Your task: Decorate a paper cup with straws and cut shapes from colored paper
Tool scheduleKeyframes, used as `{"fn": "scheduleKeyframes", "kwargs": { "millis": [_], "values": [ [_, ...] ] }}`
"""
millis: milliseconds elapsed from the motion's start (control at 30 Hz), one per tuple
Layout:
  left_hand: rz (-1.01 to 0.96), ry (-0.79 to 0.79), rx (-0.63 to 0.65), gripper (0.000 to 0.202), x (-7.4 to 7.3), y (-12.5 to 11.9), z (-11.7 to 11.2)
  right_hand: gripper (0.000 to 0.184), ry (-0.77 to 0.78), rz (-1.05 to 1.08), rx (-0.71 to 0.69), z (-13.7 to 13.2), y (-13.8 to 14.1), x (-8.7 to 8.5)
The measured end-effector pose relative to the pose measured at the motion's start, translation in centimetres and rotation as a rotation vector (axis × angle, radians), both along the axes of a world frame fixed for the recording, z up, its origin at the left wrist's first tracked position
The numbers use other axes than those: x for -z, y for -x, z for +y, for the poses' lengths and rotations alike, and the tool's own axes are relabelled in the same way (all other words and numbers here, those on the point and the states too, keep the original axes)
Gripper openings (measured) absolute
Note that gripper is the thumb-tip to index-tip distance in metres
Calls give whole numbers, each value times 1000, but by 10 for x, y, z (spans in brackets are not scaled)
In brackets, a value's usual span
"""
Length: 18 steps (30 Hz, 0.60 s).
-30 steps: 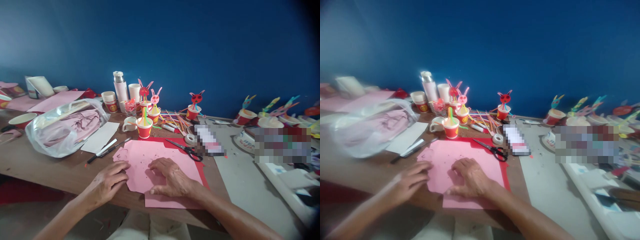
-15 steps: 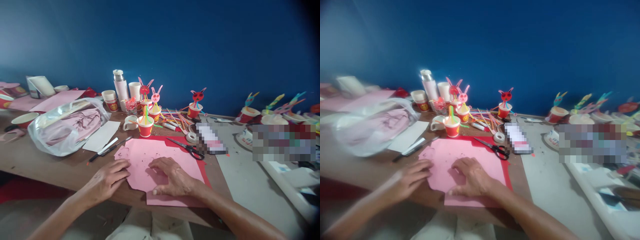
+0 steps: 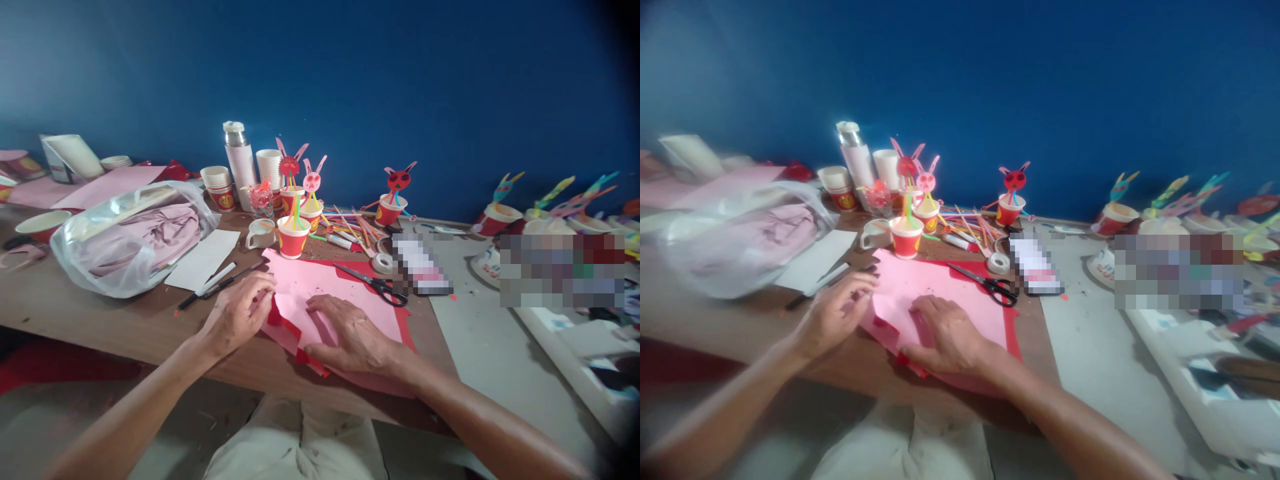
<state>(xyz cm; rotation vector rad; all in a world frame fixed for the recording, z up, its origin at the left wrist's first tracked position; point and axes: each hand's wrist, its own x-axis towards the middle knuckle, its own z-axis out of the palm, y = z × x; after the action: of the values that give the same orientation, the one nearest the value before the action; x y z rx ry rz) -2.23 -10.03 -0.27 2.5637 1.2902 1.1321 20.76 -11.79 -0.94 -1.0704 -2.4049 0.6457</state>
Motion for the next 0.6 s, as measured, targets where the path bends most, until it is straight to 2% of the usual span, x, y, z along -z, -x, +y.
{"fn": "scheduleKeyframes", "kwargs": {
  "millis": [133,233,300,400,500,600],
  "values": [
    [-81,24,-5,13,-10,-14,6,25,66,5,52,9,-8,-10],
    [-171,116,-51,25,-8,-9,6,13,67,57,104,17,-17,-20],
    [-198,158,-96,31,-1,-1,5,11,79,76,129,20,-23,-26],
    [-154,205,-133,23,11,10,2,12,134,88,142,20,-30,-36],
    [-41,247,-106,20,21,12,-1,14,151,100,95,18,-35,-44],
    [113,296,-43,28,25,6,-4,15,113,119,74,20,-39,-49]
  ]
}}
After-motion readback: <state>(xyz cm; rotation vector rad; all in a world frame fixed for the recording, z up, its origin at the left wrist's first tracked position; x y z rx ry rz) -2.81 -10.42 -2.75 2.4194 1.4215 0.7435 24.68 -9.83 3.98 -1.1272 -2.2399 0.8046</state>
